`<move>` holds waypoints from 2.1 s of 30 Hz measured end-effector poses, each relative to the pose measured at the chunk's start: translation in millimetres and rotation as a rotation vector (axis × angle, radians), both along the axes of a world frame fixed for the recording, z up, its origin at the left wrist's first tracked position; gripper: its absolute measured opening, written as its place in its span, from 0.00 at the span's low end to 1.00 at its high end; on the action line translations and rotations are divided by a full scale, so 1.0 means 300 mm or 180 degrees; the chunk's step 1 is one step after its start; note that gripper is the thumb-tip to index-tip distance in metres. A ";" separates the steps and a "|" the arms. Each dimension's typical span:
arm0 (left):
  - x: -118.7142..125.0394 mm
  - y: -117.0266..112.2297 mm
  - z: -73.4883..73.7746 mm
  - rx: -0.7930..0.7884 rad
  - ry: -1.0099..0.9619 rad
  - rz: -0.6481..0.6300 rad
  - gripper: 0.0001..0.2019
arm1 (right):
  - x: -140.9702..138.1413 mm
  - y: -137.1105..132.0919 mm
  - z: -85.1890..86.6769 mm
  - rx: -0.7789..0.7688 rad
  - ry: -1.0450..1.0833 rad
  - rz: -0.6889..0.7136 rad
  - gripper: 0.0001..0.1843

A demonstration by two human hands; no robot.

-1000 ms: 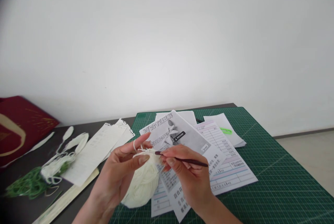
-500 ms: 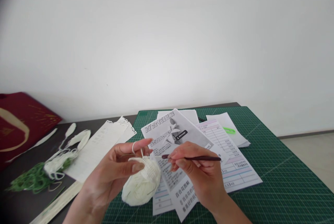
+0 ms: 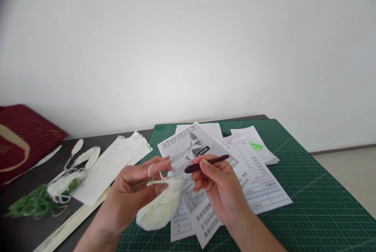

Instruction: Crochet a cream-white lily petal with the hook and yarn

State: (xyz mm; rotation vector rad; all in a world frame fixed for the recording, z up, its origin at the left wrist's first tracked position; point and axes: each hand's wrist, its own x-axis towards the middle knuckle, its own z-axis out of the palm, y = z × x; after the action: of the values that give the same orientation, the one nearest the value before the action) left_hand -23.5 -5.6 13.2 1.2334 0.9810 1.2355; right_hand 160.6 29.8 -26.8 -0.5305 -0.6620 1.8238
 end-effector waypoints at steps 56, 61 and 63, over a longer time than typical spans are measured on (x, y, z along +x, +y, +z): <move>0.071 -0.031 -0.013 0.0224 0.0730 0.0898 0.25 | -0.032 0.007 -0.015 0.0033 0.0136 0.0091 0.08; 0.111 -0.017 -0.047 0.0216 0.0021 0.1330 0.27 | -0.044 -0.006 -0.009 -0.0056 0.0201 -0.0063 0.07; 0.135 -0.015 -0.056 0.0255 -0.0218 0.1564 0.29 | -0.049 -0.010 -0.008 -0.0084 0.0205 -0.0165 0.07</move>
State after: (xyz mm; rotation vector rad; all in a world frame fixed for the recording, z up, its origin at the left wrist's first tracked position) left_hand 16.9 -10.0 -3.6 1.0319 1.2376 1.6987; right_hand 146.0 26.8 -29.3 -0.4999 -0.5762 1.7954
